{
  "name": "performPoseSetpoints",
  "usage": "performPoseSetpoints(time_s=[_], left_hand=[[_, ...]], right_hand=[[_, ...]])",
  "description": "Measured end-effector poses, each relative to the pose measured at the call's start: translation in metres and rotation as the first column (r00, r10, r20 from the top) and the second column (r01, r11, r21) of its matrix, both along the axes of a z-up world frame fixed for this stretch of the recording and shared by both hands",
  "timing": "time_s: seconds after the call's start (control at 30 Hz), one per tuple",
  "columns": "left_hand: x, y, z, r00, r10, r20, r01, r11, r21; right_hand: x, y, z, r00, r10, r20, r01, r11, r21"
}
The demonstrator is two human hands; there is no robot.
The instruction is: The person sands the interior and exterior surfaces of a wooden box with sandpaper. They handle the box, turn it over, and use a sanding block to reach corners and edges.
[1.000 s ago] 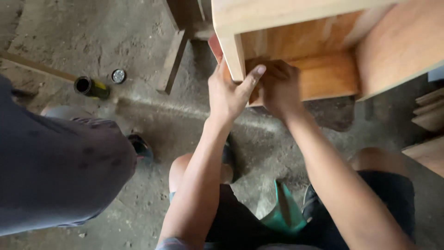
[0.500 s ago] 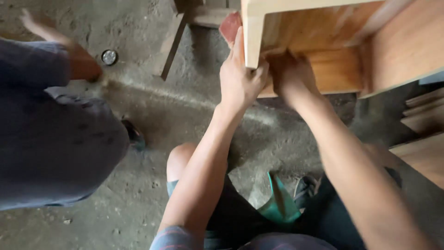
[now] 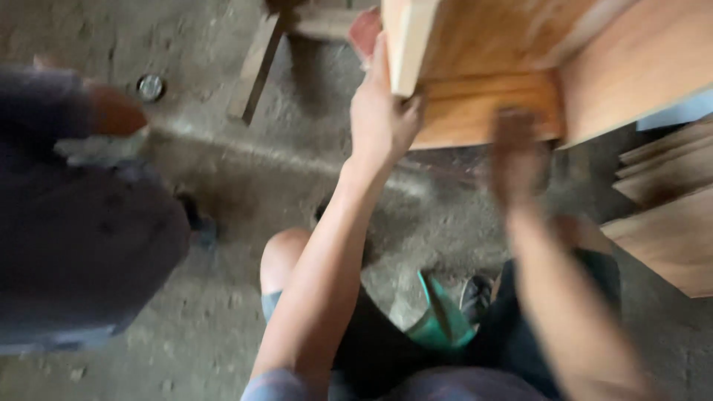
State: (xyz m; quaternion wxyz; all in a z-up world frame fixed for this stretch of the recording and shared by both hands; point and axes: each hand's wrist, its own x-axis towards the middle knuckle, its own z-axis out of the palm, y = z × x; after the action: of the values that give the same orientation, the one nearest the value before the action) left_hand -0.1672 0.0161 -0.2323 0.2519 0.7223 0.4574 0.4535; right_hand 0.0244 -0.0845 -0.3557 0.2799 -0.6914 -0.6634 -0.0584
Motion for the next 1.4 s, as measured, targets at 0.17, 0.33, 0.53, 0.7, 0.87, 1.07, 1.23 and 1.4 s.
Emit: performPoseSetpoints(time_s=[0.17, 0.33, 0.53, 0.7, 0.87, 1.07, 1.23, 1.4], left_hand=[[-0.002, -0.005, -0.004, 1.000, -0.023, 0.008, 0.022, 0.999, 0.033], [-0.002, 0.005, 0.005, 1.000, -0.027, 0.010, 0.026, 0.995, 0.094], [0.000, 0.002, 0.007, 1.000, -0.012, 0.003, 0.012, 0.997, 0.071], [-0.003, 0.003, 0.007, 1.000, -0.018, -0.012, 0.019, 0.996, 0.083], [-0.003, 0.000, 0.007, 1.000, -0.010, -0.020, 0.010, 1.000, 0.013], [-0.001, 0.001, 0.008, 1.000, -0.009, -0.017, 0.010, 0.999, 0.047], [0.000, 0.000, 0.013, 0.999, -0.016, -0.048, 0.013, 0.998, -0.063], [0.007, -0.001, 0.008, 1.000, -0.004, -0.015, 0.004, 0.999, 0.034]], right_hand=[[-0.055, 0.007, -0.011, 0.931, 0.363, -0.047, -0.360, 0.931, 0.064], [0.072, -0.016, 0.029, 0.998, -0.048, -0.049, 0.046, 0.999, -0.028], [-0.074, 0.042, 0.019, 0.984, 0.170, -0.052, -0.168, 0.985, 0.035], [0.024, 0.039, 0.046, 0.944, 0.319, -0.080, -0.327, 0.936, -0.133], [0.036, 0.048, 0.010, 0.992, 0.010, 0.126, -0.010, 1.000, 0.002], [-0.062, 0.081, -0.003, 0.960, 0.279, 0.025, -0.279, 0.960, -0.005], [0.033, 0.049, 0.020, 0.986, 0.109, 0.130, -0.107, 0.994, -0.020], [-0.024, 0.074, -0.013, 0.985, 0.132, 0.111, -0.131, 0.991, -0.024]])
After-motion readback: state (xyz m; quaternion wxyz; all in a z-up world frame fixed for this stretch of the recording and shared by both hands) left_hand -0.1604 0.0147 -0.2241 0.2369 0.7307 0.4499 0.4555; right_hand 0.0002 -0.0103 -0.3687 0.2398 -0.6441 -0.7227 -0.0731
